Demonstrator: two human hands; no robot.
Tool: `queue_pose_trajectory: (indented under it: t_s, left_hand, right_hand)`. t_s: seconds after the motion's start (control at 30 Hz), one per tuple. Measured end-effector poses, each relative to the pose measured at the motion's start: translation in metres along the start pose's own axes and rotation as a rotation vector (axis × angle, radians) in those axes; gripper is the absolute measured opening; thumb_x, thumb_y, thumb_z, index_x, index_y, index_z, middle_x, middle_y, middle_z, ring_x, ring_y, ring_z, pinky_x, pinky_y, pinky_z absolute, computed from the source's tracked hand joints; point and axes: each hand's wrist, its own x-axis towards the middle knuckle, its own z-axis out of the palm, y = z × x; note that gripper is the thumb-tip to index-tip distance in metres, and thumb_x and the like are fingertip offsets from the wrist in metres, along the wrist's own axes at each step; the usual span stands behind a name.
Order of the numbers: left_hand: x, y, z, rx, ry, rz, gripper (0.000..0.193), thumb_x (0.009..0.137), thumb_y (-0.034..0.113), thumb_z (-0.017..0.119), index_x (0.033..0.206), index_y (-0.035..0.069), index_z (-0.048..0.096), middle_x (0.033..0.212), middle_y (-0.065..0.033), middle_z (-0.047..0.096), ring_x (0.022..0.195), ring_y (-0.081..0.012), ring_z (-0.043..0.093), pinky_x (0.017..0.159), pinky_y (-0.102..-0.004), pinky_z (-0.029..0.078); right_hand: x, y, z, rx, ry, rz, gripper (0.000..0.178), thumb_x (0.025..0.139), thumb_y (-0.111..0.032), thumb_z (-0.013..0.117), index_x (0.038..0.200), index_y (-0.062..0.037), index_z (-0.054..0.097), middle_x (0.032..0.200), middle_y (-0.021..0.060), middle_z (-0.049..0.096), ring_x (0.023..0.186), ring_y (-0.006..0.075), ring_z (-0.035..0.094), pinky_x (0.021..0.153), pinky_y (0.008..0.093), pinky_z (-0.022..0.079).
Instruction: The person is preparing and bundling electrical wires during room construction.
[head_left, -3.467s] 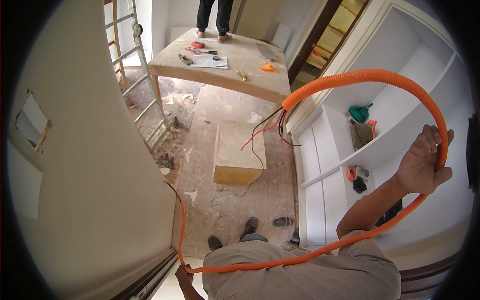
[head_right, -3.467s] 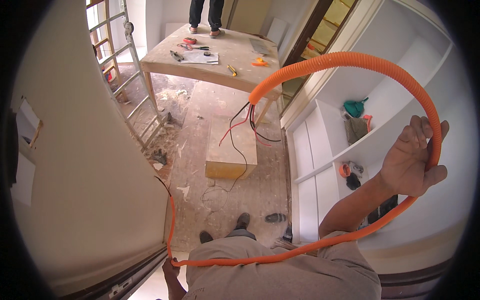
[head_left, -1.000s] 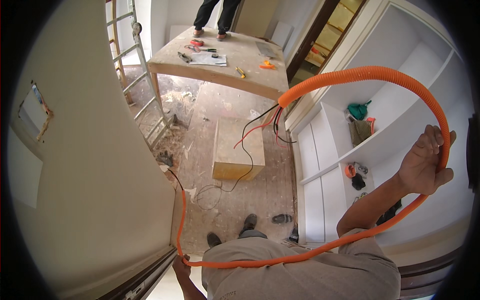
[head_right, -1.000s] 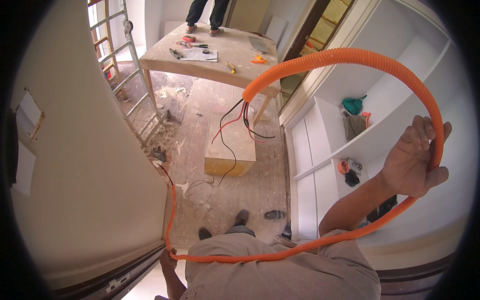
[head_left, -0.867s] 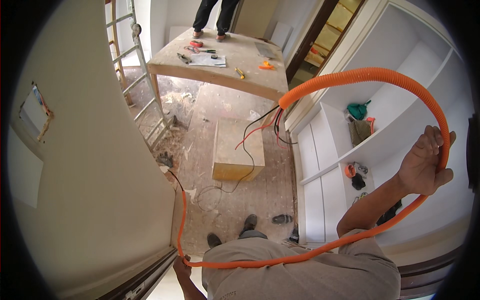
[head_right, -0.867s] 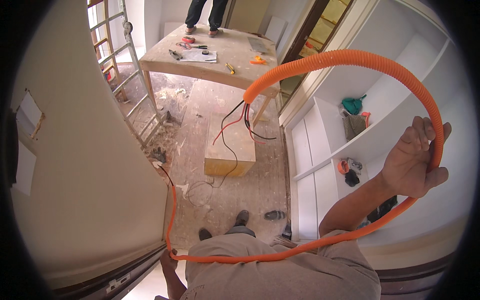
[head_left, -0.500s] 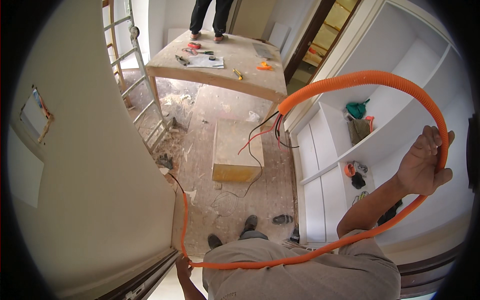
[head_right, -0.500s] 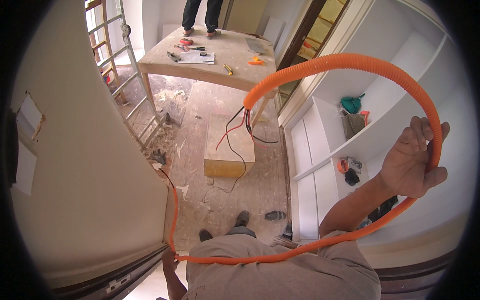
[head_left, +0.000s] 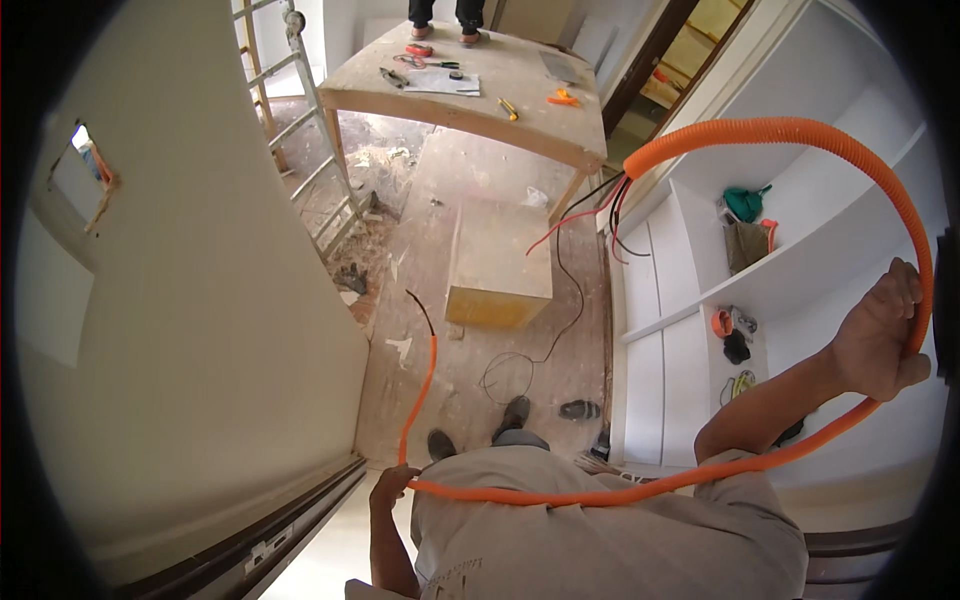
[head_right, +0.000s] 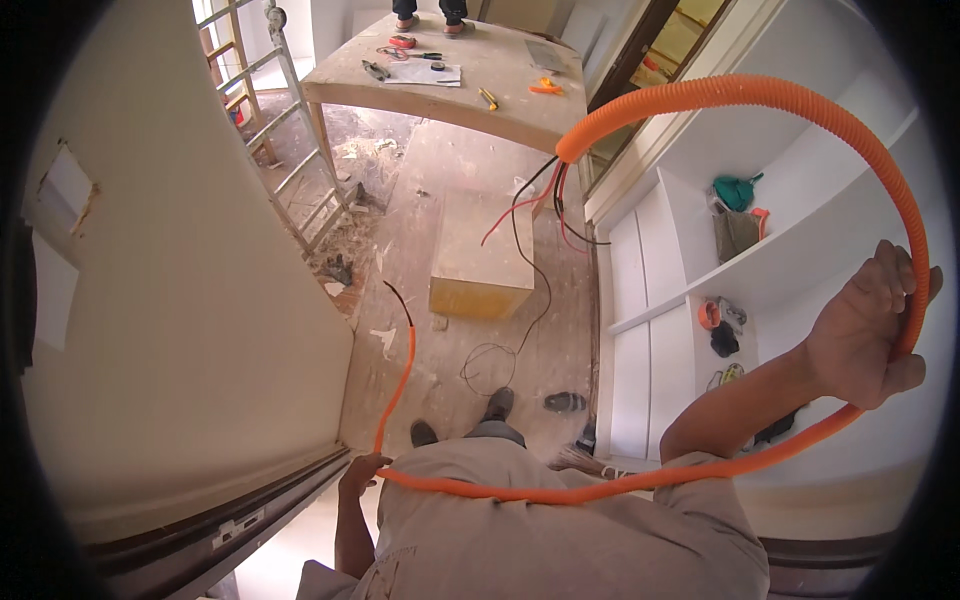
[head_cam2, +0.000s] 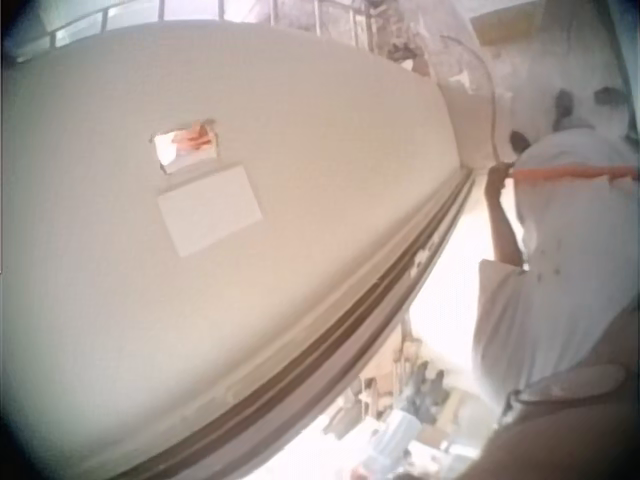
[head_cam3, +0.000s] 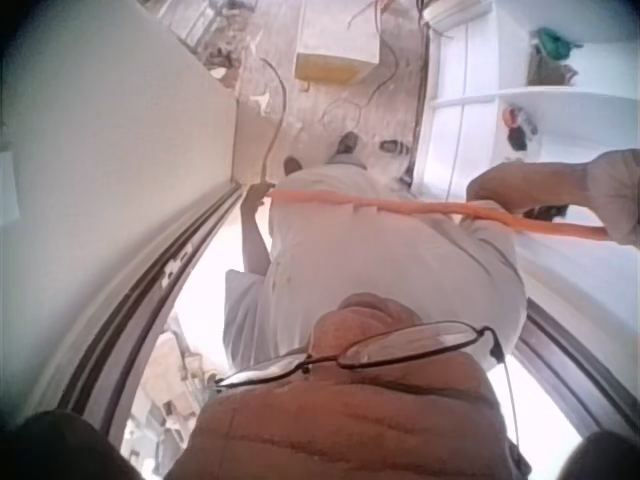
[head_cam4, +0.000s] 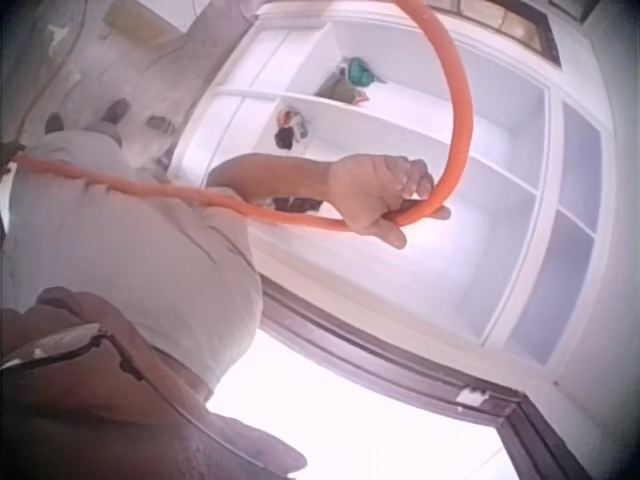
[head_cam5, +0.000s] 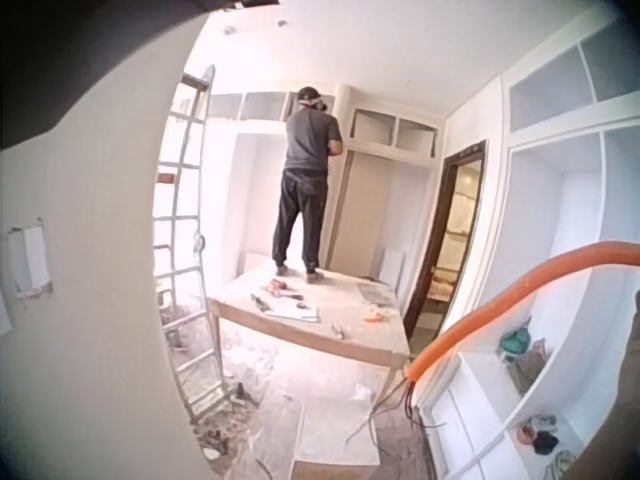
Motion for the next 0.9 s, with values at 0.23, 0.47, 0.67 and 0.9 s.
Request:
queue_pose_trajectory:
  t_s: [0.23,0.47,0.67,0.9]
  left_hand:
    - [0.015,-0.029,0.001,-0.114,0.028,-0.034,0.034,0.086,0.024,0.058,0.118,0.012,0.065,0.124,-0.0092,0.058,0.115,-0.0305,0.053,0.093,-0.0523,0.045]
    - [0.034,-0.066,-0.001,-0.801,0.242,-0.298,0.011,0.082,0.003,0.058,0.092,-0.002,0.055,0.075,-0.0102,0.054,0.058,-0.0223,0.055,0.053,-0.0353,0.051]
    - [0.069,-0.096,-0.063,-1.805,0.183,0.13,0.013,0.08,0.001,0.052,0.091,-0.003,0.048,0.065,-0.0012,0.041,0.049,-0.0115,0.044,0.042,-0.0218,0.037]
    - [0.03,0.043,-0.12,-1.706,0.022,0.393,0.04,0.103,0.041,0.04,0.087,0.006,0.053,0.055,0.0035,0.039,0.042,-0.0062,0.035,0.037,-0.0216,0.032]
  right_hand:
    - [0.003,-0.005,0.005,-0.018,0.016,-0.024,0.069,0.061,-0.012,0.062,0.12,0.0133,0.036,0.101,0.0178,0.032,0.095,0.0247,0.037,0.08,0.0328,0.039]
    - [0.003,-0.008,-0.013,-0.222,0.102,-0.105,0.067,0.078,-0.036,0.057,0.121,0.0107,0.039,0.106,0.0221,0.036,0.098,0.0256,0.038,0.086,0.0371,0.038]
    - [0.001,0.026,-0.116,-0.227,0.22,0.141,0.079,0.095,-0.06,0.037,0.132,0.0099,0.044,0.114,0.0215,0.059,0.102,0.0291,0.056,0.1,0.0417,0.04]
    - [-0.14,0.143,-0.307,-0.78,0.664,0.65,0.045,0.098,-0.05,0.046,0.112,-0.0093,0.059,0.099,0.0048,0.063,0.086,0.0136,0.059,0.074,0.0295,0.049]
